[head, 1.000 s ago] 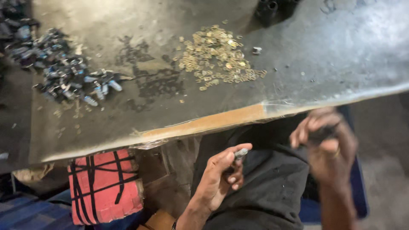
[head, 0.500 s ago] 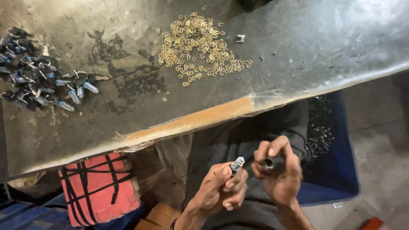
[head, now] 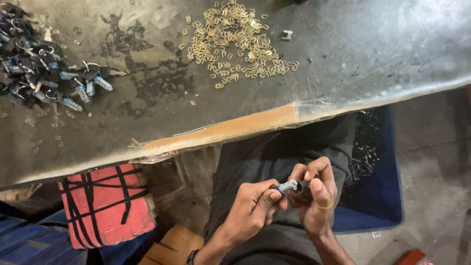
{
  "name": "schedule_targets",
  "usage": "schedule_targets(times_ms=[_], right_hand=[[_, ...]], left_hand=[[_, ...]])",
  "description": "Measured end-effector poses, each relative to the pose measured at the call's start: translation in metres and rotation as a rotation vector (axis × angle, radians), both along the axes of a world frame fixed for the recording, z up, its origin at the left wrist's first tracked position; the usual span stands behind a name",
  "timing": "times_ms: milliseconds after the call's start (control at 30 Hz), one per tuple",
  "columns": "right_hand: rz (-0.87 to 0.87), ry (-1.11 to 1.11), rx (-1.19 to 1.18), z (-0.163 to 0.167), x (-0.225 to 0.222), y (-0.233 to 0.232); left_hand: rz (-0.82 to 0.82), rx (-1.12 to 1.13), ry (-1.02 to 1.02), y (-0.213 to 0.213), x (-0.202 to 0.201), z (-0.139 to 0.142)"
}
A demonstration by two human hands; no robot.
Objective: The person sits at a workbench assembling padlock cylinders. They pick up a lock plug, insert small brass pins and springs into it by hand, fit the plug into a lock body, and place finished keyed locks on the table.
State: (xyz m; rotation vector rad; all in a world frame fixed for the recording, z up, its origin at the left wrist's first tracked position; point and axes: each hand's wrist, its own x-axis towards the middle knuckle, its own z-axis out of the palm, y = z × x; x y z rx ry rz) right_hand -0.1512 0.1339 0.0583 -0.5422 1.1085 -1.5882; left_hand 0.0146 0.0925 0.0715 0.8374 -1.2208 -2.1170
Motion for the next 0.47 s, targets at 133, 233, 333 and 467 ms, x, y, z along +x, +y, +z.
schedule_targets(times_ms=[133,233,333,467], right_hand=[[-0.069,0.329,-0.001,-0.001,0.003,0.004],[-0.089,0.436,-0.055,-0.005,0.0,0.004],[-0.047,0.723,-0.104,-0.008,-0.012,0.011],[0.118,1.009,-0.065,-0.018,-0.029,0.022]], left_hand=[[0.069,-0.416,-0.23,-0.002,0.0,0.007],[0.105,-0.641,-0.355,-0.002,0.0,0.013],[0.096,-0.784,-0.444,-0.002,0.001,0.017],[-0.03,-0.958,-0.48,-0.005,0.003,0.02]])
